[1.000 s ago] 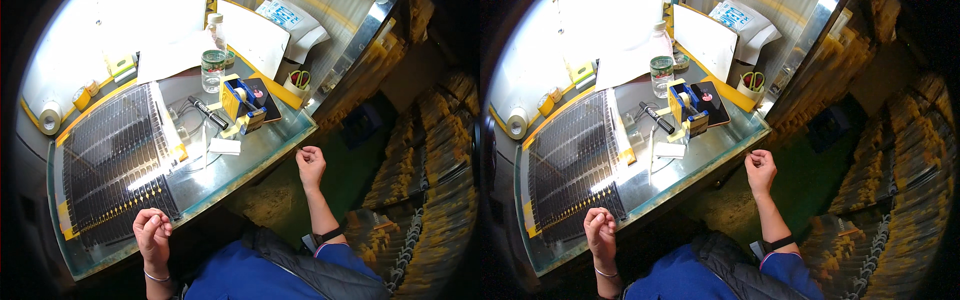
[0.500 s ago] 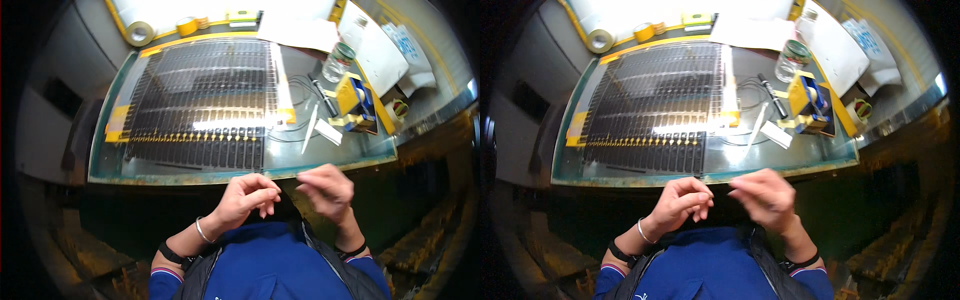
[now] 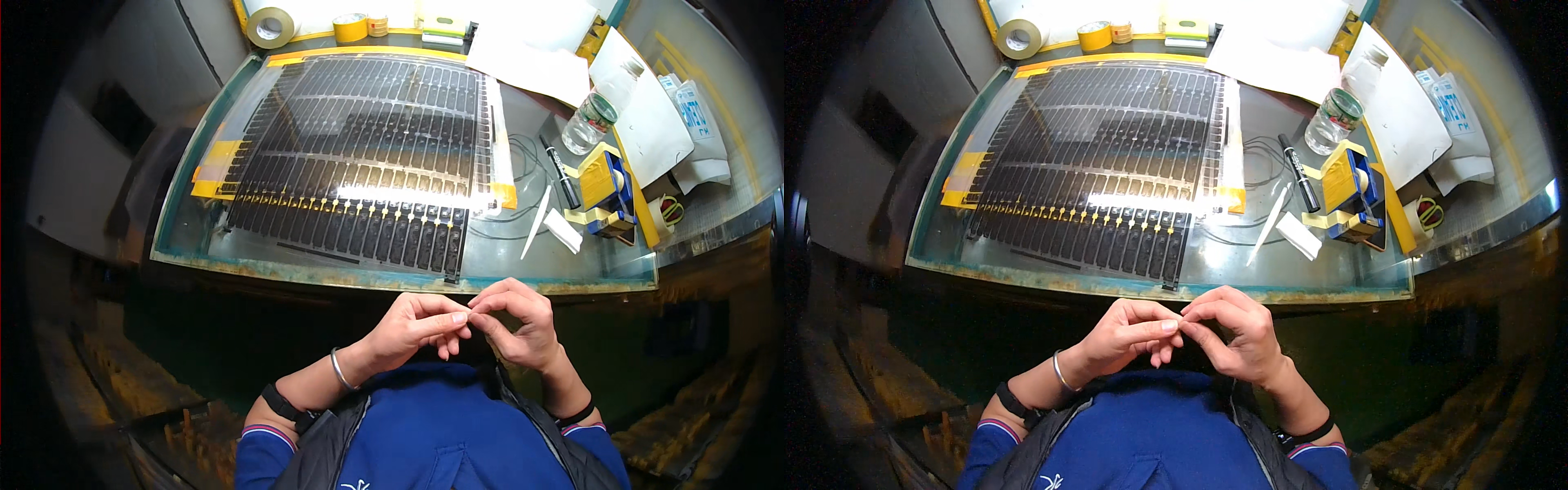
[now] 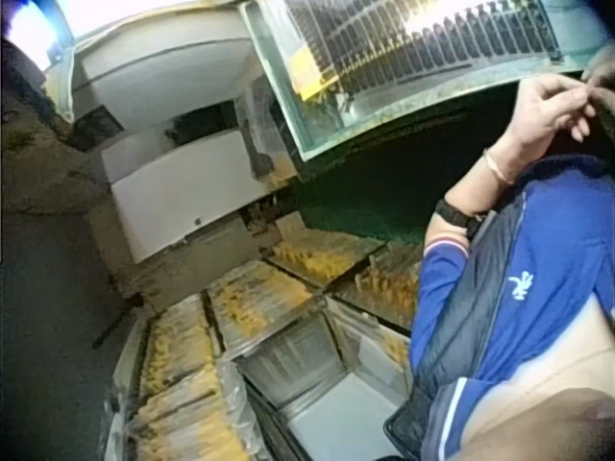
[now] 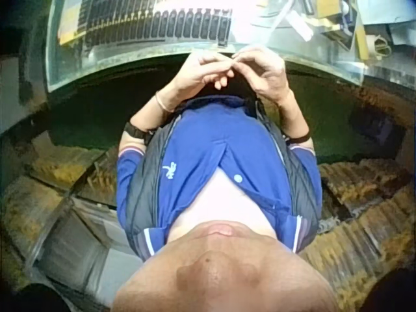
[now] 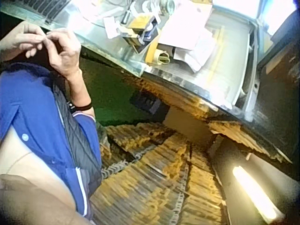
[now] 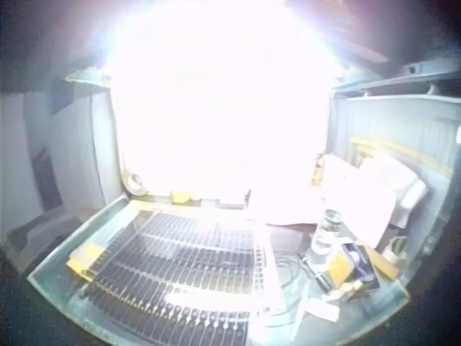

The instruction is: Inspecting and applying components to solar panel sheets on a glass workbench.

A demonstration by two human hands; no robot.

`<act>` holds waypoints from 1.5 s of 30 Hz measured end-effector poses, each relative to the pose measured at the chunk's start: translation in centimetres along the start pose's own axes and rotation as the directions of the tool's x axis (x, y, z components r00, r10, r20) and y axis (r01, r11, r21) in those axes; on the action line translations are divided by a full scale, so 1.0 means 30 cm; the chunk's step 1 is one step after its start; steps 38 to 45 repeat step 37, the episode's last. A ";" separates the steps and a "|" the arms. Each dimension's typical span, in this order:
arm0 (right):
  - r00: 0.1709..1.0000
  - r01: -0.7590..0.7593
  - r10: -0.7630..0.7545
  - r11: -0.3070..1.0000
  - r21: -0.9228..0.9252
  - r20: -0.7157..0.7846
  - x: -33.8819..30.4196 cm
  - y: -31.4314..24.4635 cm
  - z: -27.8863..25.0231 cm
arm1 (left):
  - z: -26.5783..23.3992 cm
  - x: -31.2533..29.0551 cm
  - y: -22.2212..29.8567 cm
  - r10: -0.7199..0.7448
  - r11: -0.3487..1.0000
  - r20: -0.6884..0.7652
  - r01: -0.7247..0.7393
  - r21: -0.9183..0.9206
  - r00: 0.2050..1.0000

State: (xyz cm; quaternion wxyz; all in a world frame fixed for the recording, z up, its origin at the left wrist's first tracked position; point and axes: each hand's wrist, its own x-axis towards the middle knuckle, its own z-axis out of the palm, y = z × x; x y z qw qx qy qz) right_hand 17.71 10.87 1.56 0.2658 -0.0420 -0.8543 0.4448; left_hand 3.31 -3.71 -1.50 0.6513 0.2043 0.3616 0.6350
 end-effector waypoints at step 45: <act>0.914 0.311 -0.396 0.828 -0.467 -0.093 0.030 0.070 0.002 | 0.000 -0.004 0.022 0.253 0.967 -0.215 -0.239 0.091 0.943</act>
